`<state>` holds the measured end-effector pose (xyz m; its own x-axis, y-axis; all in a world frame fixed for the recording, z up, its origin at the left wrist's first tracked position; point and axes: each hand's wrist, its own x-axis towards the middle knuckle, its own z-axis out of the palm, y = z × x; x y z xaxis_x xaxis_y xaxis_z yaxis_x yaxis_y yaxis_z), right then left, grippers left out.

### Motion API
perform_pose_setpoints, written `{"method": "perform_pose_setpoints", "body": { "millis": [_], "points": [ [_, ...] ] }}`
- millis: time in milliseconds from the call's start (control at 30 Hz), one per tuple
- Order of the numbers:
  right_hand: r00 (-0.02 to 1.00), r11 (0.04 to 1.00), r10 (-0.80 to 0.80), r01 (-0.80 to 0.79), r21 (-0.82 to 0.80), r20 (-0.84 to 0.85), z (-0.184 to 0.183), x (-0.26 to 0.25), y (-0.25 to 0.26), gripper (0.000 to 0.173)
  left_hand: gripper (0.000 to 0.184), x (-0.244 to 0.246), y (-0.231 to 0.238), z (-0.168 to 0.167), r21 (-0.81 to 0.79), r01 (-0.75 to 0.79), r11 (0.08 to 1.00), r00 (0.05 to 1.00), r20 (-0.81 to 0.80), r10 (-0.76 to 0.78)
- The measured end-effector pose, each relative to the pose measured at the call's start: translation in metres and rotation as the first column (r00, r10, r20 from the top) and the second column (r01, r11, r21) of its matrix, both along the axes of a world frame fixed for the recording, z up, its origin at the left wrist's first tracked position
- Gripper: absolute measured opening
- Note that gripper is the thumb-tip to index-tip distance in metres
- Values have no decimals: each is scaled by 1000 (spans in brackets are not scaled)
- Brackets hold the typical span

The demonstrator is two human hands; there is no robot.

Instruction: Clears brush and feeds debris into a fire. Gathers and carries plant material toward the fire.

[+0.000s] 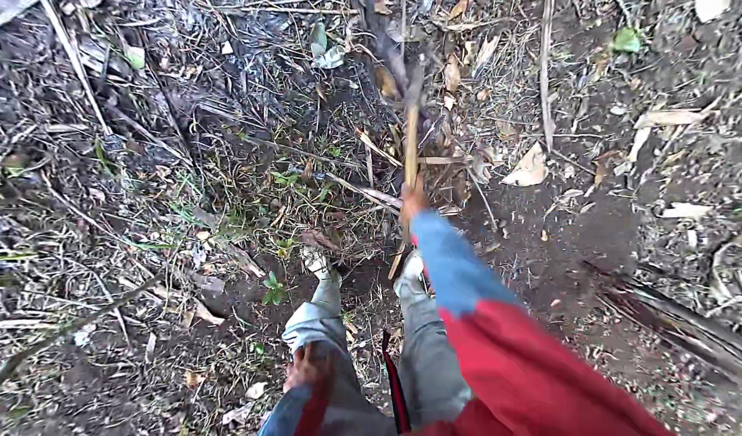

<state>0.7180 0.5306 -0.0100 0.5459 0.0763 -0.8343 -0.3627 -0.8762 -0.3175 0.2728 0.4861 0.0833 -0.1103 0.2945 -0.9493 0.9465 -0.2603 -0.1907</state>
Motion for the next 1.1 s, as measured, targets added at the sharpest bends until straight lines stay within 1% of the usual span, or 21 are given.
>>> {"method": "perform_pose_setpoints", "body": {
  "millis": [67,100,167,233,300,367,433,467,533,567,633,700,733,767,800,833,900,933,1000,1067,1100],
  "points": [
    [987,984,129,-140,-112,-101,19,-86,-87,71,76,4,5,-2,-11,4,1000,1000,5,-4],
    [970,961,203,-224,-165,-135,39,-117,-127,71,76,5,3,-3,-14,5,1000,1000,9,-5],
    [933,920,269,-323,-224,-239,88,-160,-184,69,78,4,1,-2,-22,6,1000,1000,14,-6],
    [912,915,260,-337,-220,-316,134,-180,-216,70,78,13,5,4,-35,9,999,1000,16,-8],
    [920,937,216,-290,-196,-327,158,-184,-242,69,77,19,3,5,-22,15,1000,999,32,-15],
    [946,954,163,-224,-198,-281,173,-180,-260,68,76,23,2,11,-22,30,999,999,27,-30],
    [983,962,122,-152,-226,-139,178,-153,-262,66,75,37,6,18,-46,16,999,1000,26,-15],
    [996,969,82,-91,-230,-46,175,-132,-256,66,76,35,5,16,-45,29,999,999,28,-28],
    [987,983,-101,118,-142,122,155,-74,-235,66,76,16,-6,4,3,57,998,997,53,-57],
    [960,969,-220,235,-74,172,139,-38,-219,65,76,13,-6,2,5,59,998,997,49,-59],
    [873,898,-436,439,39,219,98,38,-187,62,74,14,-5,2,-6,63,998,998,28,-62],
    [807,835,-549,543,92,215,54,93,-163,61,73,8,-7,2,8,78,997,997,22,-78],
    [813,837,-545,542,78,206,38,102,-147,59,73,6,-7,0,21,85,996,996,27,-85],
    [835,851,-524,523,50,167,28,94,-128,59,72,6,-5,-3,33,91,995,995,31,-92],
    [864,868,-496,496,25,86,21,67,-110,61,72,7,-5,-5,38,93,995,995,30,-94],
    [882,882,-471,471,-4,-5,14,21,-101,63,71,6,-8,-5,34,99,994,995,24,-100],
    [895,901,-433,435,-7,-107,19,-87,-101,64,72,9,-7,-1,13,98,995,995,20,-98],
    [905,920,-385,392,2,-181,30,-130,-101,65,73,11,-4,-6,20,104,994,994,26,-105],
    [917,967,-249,255,-21,-313,75,-194,-119,67,72,12,-6,-4,14,98,995,995,23,-98],
    [915,980,-190,198,-15,-356,108,-218,-133,68,74,11,-9,-4,7,92,996,995,23,-92],
    [915,978,-197,209,-5,-353,117,-218,-137,68,74,7,-9,-6,10,100,995,995,22,-100]
  ]
}}
